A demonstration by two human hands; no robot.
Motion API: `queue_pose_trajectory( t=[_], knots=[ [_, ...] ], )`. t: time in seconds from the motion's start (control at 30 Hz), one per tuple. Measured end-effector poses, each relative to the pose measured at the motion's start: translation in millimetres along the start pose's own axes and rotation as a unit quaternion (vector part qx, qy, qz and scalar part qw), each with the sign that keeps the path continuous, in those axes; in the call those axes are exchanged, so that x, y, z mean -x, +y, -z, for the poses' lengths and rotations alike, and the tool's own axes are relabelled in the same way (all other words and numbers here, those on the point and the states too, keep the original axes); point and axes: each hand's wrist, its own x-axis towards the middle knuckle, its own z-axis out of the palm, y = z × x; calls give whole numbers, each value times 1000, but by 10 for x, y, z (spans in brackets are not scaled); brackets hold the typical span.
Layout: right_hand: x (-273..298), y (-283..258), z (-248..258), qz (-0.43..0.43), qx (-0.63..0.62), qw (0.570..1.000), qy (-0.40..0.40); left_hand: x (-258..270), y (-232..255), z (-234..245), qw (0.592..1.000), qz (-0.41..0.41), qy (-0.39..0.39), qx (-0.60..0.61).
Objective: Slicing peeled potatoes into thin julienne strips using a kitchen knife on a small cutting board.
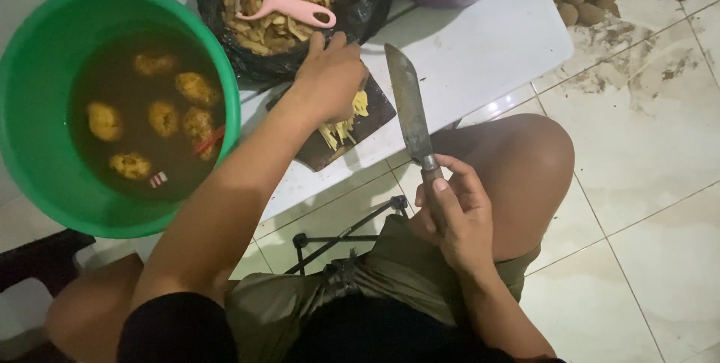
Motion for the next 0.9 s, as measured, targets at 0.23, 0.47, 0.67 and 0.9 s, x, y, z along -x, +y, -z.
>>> queue_pose_trajectory(
  t=[0.23, 0.47, 0.67, 0.9],
  knots=[
    [-15, 49, 4, 10, 7, 1000, -8, 91, 150, 64, 997, -19, 78, -7],
    [-67, 154, 72, 49, 69, 996, -16, 125, 362, 209, 999, 36, -21, -32],
    [-62, 171, 89, 44, 66, 997, -13, 147, 369, 176, 1000, 16, -1, -14],
    [-36, 118, 27, 55, 113, 992, 4, 161, 416, 137, 1000, -10, -22, -8]
  ],
)
